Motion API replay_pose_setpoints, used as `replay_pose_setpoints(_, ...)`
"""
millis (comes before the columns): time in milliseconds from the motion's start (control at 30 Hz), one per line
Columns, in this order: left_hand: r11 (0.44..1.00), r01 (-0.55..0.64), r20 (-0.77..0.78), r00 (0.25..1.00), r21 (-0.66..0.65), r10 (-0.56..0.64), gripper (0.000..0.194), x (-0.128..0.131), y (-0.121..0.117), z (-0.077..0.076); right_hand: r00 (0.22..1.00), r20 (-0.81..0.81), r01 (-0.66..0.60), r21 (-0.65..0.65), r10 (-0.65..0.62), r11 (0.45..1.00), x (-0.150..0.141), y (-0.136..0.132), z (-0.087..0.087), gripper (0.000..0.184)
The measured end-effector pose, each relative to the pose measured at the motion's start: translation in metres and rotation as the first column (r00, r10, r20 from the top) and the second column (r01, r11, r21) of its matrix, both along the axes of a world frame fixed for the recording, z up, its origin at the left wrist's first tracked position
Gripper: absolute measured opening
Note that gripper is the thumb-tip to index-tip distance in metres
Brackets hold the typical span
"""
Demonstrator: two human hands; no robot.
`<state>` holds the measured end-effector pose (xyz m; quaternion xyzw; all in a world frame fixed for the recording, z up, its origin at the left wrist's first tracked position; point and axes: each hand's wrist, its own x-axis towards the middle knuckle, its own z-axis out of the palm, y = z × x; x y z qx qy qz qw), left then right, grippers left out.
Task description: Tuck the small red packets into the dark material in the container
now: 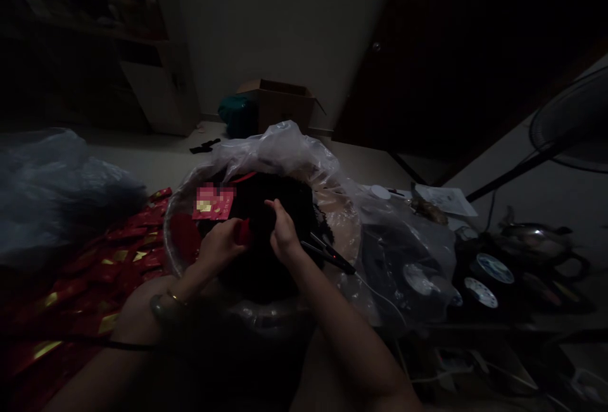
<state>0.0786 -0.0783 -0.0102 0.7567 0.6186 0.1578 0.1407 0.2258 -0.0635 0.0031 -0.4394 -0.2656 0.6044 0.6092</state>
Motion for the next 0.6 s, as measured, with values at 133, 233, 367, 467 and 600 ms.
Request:
replay_pose_setpoints(133, 1.000, -0.009, 0.006, 1.000, -0.012, 0.009, 0.034, 0.000, 0.000, 0.000, 0.960, 0.249, -0.150, 0.065, 0.130, 0.986, 0.004, -0.009, 0.008, 0.050)
replay_pose_setpoints(233, 1.000, -0.023, 0.022, 0.999, -0.015, 0.023, 0.033, 0.000, 0.000, -0.001, 0.876, 0.452, -0.225, 0.078, 0.167, 0.971, 0.010, -0.015, 0.014, 0.051)
replay_pose_setpoints(367, 0.999, -0.041, 0.037, 0.998, -0.020, 0.042, 0.039, 0.003, 0.000, -0.004, 0.715, 0.687, -0.247, 0.076, 0.129, 0.966, 0.011, -0.018, 0.021, 0.044)
replay_pose_setpoints(467, 0.997, -0.069, 0.088, 0.994, -0.039, 0.072, 0.049, 0.006, -0.001, -0.007, 0.625, 0.767, -0.323, 0.083, 0.146, 0.943, 0.009, -0.020, 0.028, 0.039)
replay_pose_setpoints(600, 0.994, -0.048, 0.173, 0.983, -0.096, 0.065, 0.059, 0.009, -0.003, -0.008, 0.475, 0.864, -0.407, 0.049, 0.165, 0.912, 0.010, -0.027, 0.035, 0.038)
